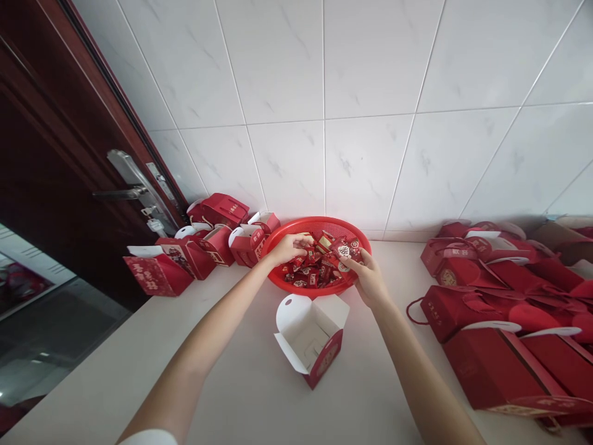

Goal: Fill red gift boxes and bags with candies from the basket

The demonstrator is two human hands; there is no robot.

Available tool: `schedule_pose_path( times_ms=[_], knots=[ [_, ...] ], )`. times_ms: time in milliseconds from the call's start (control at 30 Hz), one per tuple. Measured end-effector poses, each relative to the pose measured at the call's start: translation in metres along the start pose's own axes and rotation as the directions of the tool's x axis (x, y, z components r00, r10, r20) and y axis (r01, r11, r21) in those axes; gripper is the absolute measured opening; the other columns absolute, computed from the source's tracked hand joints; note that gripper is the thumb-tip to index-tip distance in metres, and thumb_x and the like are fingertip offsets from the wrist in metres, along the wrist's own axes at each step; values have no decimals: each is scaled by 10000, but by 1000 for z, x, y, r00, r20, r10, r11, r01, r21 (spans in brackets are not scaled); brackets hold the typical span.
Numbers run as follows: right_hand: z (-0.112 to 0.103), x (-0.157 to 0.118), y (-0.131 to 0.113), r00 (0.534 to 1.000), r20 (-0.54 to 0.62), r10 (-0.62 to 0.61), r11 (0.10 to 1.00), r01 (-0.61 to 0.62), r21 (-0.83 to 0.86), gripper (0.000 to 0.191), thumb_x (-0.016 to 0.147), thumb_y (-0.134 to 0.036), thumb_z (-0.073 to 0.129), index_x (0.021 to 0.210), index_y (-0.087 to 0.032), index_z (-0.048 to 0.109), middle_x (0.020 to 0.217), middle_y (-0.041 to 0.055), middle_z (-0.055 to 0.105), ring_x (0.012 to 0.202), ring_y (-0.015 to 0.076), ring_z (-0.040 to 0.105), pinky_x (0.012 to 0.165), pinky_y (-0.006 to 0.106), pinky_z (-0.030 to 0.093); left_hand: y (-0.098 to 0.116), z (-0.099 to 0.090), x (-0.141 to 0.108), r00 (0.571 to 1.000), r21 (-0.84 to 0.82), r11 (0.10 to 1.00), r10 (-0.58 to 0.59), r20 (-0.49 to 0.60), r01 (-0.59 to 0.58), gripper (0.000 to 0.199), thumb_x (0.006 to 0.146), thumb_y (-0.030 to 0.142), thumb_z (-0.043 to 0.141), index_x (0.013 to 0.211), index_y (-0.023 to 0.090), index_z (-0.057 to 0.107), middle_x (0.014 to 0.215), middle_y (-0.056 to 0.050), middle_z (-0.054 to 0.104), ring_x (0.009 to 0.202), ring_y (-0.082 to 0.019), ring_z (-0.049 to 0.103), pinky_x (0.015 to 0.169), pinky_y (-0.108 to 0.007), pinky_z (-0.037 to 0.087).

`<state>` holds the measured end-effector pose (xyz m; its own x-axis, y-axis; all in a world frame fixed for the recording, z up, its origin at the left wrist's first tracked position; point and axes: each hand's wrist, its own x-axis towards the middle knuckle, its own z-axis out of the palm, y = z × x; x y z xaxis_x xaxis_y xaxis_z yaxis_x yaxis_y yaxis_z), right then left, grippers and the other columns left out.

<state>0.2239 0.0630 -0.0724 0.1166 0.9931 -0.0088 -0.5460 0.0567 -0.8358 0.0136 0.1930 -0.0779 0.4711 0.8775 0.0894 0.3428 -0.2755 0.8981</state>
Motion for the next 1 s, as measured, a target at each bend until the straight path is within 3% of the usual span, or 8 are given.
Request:
schedule_pose_path(
  times_ms=[200, 333, 567, 767, 867, 933, 1000],
  knots=[
    [-1, 2, 1, 1000, 0, 14, 999, -14, 31, 381, 534, -278, 923, 828, -199, 694, 897, 27, 751, 818, 211, 709, 687, 330, 630, 24, 12, -19, 983, -60, 986, 148, -109, -155, 333, 712, 243, 723, 1035, 162, 731, 1223, -105, 723, 1143, -274, 667, 1046, -451, 493],
    [0, 2, -2, 995, 65, 70, 991, -77, 110, 342, 574, -258, 919, 856, -191, 737, 914, 57, 769, 839, 213, 740, 750, 299, 633, 42, 25, -38, 952, -62, 965, 239, -191, -255, 269, 755, 275, 705, 997, 164, 739, 1140, -96, 739, 1088, -267, 683, 1000, -431, 529],
    [8, -5, -12, 978, 148, 149, 967, -176, 186, 255, 639, -253, 883, 864, -210, 771, 915, 41, 783, 878, 208, 752, 784, 262, 630, 60, 43, -61, 832, 58, 883, 460, -310, -467, 143, 843, 314, 691, 783, 195, 745, 978, -84, 747, 1002, -235, 687, 952, -392, 547],
    [11, -8, -11, 977, 203, 59, 971, -103, 215, 249, 667, -251, 881, 885, -211, 769, 860, 6, 774, 808, 167, 738, 733, 230, 633, 62, 50, -69, 733, -5, 795, 556, -391, -606, 153, 846, 294, 734, 731, 194, 752, 954, -91, 750, 960, -220, 704, 840, -350, 581],
    [13, -9, -11, 973, 226, 37, 973, -87, 216, 269, 677, -258, 876, 921, -215, 773, 897, 2, 779, 789, 159, 732, 721, 226, 632, 61, 54, -72, 736, -66, 804, 505, -450, -592, 142, 819, 297, 769, 725, 193, 751, 945, -90, 757, 987, -228, 705, 869, -357, 583],
    [14, -10, -11, 972, 231, 33, 974, -83, 210, 284, 673, -267, 879, 933, -216, 775, 923, 4, 782, 788, 161, 732, 732, 230, 630, 60, 57, -74, 768, -143, 824, 429, -476, -549, 123, 788, 307, 798, 814, 192, 764, 958, -86, 763, 979, -232, 714, 863, -357, 593],
    [14, -11, -10, 975, 221, 26, 978, -71, 198, 289, 677, -274, 877, 940, -216, 775, 930, 4, 780, 801, 167, 732, 755, 242, 629, 58, 60, -75, 811, -245, 839, 328, -485, -486, 239, 749, 311, 828, 949, 196, 766, 1014, -83, 766, 965, -229, 724, 849, -351, 603]
  ],
)
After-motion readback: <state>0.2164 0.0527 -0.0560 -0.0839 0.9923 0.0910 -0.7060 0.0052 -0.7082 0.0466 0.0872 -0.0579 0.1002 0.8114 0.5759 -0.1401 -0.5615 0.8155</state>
